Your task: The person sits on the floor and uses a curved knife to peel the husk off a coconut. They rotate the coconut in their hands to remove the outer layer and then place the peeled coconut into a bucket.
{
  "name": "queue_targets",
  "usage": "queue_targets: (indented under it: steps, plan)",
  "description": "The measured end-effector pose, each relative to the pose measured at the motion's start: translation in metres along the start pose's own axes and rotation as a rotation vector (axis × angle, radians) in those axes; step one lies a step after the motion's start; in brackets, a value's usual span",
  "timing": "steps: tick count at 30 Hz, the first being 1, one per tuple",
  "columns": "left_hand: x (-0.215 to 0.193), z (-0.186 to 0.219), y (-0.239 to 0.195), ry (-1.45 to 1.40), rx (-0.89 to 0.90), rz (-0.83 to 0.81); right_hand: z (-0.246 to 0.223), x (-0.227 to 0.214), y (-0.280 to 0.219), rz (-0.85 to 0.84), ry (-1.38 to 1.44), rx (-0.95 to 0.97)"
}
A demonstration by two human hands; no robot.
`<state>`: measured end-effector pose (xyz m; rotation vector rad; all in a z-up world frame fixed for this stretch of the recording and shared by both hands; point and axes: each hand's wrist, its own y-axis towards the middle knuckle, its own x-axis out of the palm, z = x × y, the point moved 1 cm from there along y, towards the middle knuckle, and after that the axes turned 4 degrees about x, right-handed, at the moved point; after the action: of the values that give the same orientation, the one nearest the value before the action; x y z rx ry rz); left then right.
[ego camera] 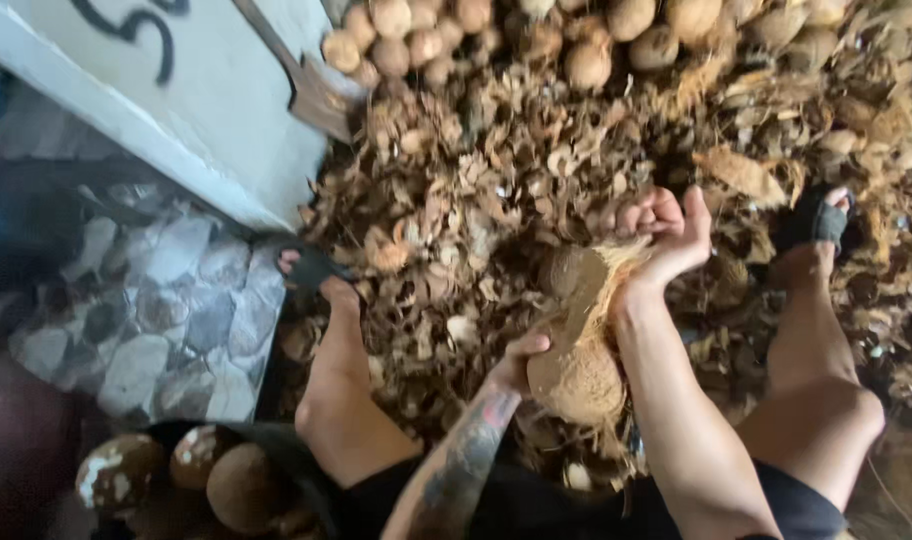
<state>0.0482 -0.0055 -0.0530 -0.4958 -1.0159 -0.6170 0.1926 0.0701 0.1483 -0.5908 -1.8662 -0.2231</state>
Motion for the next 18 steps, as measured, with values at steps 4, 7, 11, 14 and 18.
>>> queue_targets:
  steps: [4,7,11,14,18]
  plan:
    - [-0.018,-0.010,-0.011,-0.405,-0.080,0.183,-0.019,-0.007,0.043,0.136,0.137,-0.095]
    - [-0.003,-0.014,-0.004,-0.150,0.127,0.062,-0.030,-0.025,0.084,0.249,0.071,-0.404]
    - [0.019,-0.023,0.015,-0.141,0.167,0.308,-0.037,-0.033,0.128,0.271,-0.025,-0.611]
    - [0.030,-0.028,0.029,-0.175,0.138,0.540,-0.040,-0.057,0.163,0.425,0.067,-0.639]
    - [0.046,-0.041,0.047,-0.295,0.152,0.463,-0.036,-0.074,0.190,0.716,-0.158,-0.525]
